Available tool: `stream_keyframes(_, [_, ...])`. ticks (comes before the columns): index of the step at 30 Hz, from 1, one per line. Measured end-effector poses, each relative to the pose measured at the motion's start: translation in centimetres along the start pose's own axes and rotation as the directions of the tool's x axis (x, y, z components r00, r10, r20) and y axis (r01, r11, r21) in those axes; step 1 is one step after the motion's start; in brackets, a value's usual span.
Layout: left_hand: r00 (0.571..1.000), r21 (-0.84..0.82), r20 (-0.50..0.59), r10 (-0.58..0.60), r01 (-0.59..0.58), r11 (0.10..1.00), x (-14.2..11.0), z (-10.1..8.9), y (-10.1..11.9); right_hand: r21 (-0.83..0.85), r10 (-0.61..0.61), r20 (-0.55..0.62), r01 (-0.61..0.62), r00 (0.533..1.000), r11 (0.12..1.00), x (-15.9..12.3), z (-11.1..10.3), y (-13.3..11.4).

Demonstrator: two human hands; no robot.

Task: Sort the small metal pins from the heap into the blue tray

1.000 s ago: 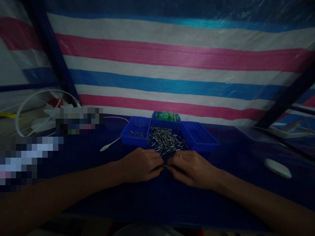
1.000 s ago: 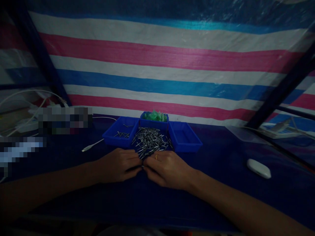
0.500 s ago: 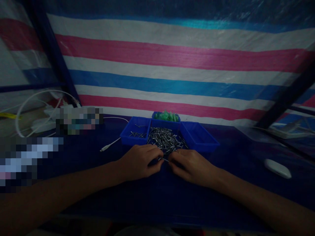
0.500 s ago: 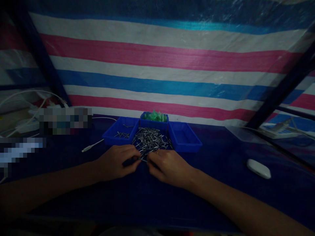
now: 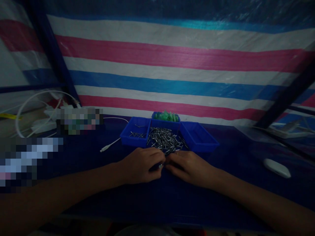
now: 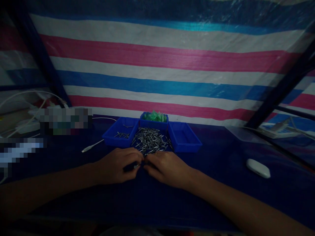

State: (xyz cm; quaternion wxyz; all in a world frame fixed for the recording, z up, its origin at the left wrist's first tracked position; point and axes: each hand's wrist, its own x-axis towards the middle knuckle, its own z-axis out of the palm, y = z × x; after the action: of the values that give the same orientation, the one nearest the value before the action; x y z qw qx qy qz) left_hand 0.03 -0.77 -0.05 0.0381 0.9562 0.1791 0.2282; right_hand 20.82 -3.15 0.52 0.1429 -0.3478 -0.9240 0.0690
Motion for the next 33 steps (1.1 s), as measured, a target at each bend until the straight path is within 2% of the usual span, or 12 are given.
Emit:
stream_keyframes(5, [0.996, 0.042, -0.007, -0.086, 0.086, 0.995, 0.04, -0.12, -0.17, -0.022, 0.029, -0.001, -0.029, 1.0, 0.999, -0.08, -0.09, 0.2])
stream_keyframes(13, [0.999, 0.154, 0.03, -0.034, 0.029, 0.988, 0.2, 0.06, -0.53, -0.072, 0.053, -0.012, -0.054, 0.999, 0.996, -0.21, -0.1, 0.22])
stream_keyframes(18, [0.998, 0.193, 0.056, -0.012, 0.001, 0.981, 0.03, 0.29, -0.68, -0.077, 0.026, -0.001, -0.026, 1.0, 0.997, -0.11, -0.23, 0.14])
stream_keyframes(25, [0.991, 0.206, 0.076, -0.111, 0.093, 0.974, 0.06, -0.18, -0.5, -0.099, 0.039, -0.035, -0.043, 0.999, 0.994, -0.19, -0.21, 0.25])
stream_keyframes(33, [0.988, 0.221, 0.108, -0.11, 0.084, 0.972, 0.14, -0.16, -0.53, -0.128, 0.029, -0.042, -0.034, 0.999, 0.991, -0.1, -0.07, 0.44])
